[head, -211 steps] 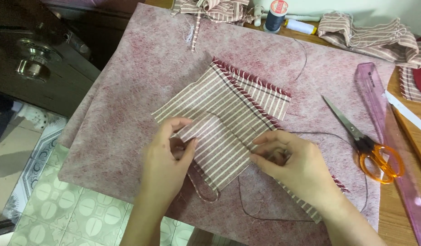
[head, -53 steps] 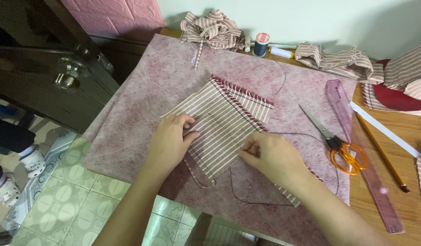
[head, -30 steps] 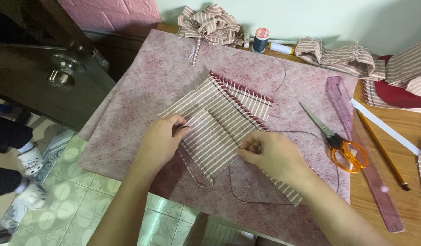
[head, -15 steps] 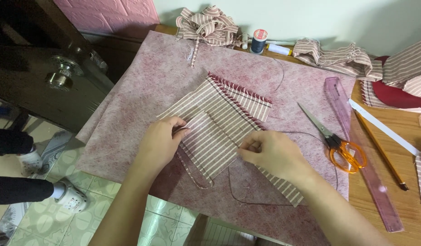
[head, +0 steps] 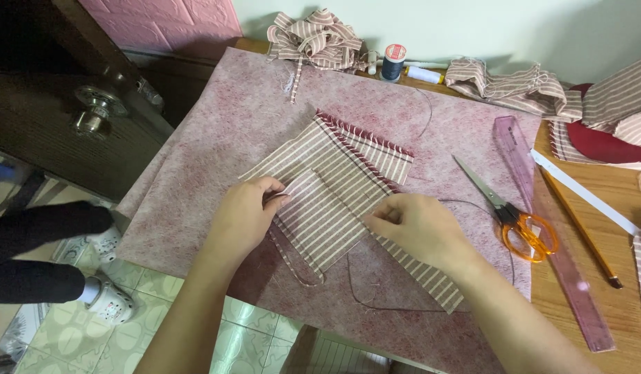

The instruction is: A person uses scissors to cut a specific pattern out of a piece of striped fabric on a workshop table.

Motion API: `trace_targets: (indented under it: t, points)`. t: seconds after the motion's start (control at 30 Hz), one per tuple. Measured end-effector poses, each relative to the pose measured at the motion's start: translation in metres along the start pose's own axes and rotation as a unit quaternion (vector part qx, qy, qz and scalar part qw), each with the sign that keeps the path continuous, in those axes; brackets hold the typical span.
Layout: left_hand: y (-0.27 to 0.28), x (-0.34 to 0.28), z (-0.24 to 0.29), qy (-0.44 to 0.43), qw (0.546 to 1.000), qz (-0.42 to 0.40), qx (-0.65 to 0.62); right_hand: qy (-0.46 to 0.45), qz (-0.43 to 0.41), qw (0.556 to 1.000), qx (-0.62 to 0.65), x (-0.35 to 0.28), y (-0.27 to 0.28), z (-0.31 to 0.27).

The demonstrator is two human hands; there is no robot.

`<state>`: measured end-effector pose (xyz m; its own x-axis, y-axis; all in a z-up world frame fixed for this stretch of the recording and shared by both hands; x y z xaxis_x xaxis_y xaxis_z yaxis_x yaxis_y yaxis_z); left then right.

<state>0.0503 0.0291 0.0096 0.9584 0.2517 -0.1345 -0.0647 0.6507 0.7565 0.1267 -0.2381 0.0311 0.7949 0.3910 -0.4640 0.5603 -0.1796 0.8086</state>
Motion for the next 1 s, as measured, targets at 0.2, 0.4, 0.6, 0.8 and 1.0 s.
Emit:
trace_targets:
  t: [0.2, 0.4, 0.6, 0.8, 1.0]
  points:
    - [0.000, 0.001, 0.000, -0.011, 1.000, 0.005, 0.001, 0.003, -0.005, 1.000, -0.018, -0.002, 0.002, -0.003]
    - [0.001, -0.001, 0.002, -0.005, 1.000, -0.001, 0.004, 0.006, -0.010, 1.000, -0.007, 0.001, 0.000, 0.000]
    - [0.002, -0.004, 0.003, 0.021, 1.000, -0.007, 0.006, 0.003, -0.009, 1.000, -0.025, 0.005, -0.003, 0.002]
    - [0.000, 0.001, -0.003, 0.012, 1.000, 0.022, 0.006, 0.011, -0.013, 1.000, -0.020, 0.005, -0.005, 0.005]
    - [-0.003, 0.002, -0.008, 0.001, 0.999, 0.035, -0.026, 0.012, -0.002, 1.000, -0.019, 0.005, -0.002, 0.005]
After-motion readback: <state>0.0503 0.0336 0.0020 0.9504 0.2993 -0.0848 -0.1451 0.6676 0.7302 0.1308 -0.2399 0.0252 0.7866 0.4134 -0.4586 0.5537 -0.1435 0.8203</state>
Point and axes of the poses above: each hand's wrist, its own x-axis towards the middle knuckle, its own y-axis out of the back of the hand, z = x × y, the point moved 4 cm from there along x, towards the middle knuckle, and after that the axes turned 11 degrees about -x, right-handed, at the moved point
